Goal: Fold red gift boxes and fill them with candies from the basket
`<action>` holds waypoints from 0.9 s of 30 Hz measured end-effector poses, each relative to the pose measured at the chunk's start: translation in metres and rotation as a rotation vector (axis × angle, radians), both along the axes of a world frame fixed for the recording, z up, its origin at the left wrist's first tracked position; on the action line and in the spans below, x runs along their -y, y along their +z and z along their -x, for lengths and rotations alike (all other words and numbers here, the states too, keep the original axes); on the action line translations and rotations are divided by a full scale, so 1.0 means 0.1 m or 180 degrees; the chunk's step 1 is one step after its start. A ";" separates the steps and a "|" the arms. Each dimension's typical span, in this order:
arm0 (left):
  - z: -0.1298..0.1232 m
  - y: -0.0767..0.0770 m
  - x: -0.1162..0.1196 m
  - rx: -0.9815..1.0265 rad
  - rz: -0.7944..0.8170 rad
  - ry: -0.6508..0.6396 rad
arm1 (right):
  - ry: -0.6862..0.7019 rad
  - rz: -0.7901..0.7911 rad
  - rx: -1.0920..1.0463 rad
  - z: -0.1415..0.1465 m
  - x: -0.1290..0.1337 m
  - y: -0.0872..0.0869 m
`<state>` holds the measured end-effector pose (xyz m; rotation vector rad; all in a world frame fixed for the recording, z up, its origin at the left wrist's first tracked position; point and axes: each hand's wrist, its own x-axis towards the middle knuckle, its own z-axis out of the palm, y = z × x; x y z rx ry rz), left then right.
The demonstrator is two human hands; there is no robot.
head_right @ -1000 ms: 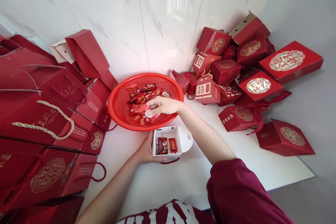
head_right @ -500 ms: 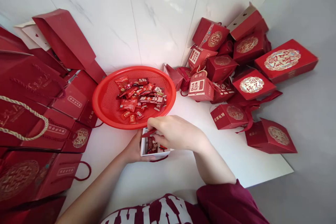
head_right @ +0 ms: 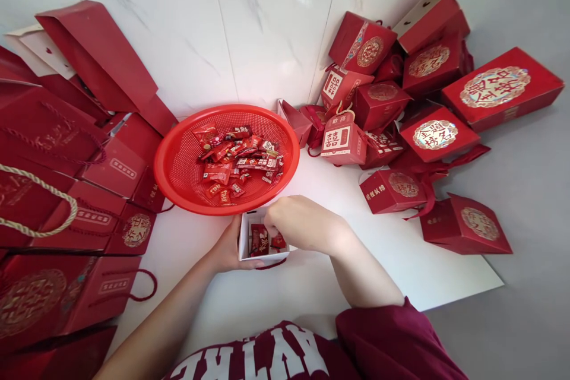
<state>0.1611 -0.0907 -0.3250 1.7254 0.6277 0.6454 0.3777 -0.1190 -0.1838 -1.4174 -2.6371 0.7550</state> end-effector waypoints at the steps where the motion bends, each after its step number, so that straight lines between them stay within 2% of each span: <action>1: 0.00 0.00 0.00 0.0008 0.0020 -0.0007 | -0.0030 -0.0004 0.0076 -0.01 0.01 -0.01; 7: 0.00 -0.01 0.00 0.0039 0.0068 -0.0017 | -0.0347 -0.0364 0.0216 -0.13 0.05 -0.02; 15: 0.00 -0.02 0.01 0.0051 0.0202 -0.0001 | -0.0634 -0.0351 0.0013 -0.18 0.06 0.01; 21: 0.02 0.12 0.06 0.0059 0.0188 -0.0077 | -0.0776 -0.0551 -0.0735 -0.22 0.09 0.07; 24: 0.10 0.25 0.14 -0.0133 0.0106 -0.0088 | -0.0970 -0.0849 -0.1222 -0.33 0.17 -0.03; 27: 0.26 0.33 0.28 -0.0357 -0.0020 -0.0047 | -0.1428 -0.0974 -0.1473 -0.45 0.35 -0.27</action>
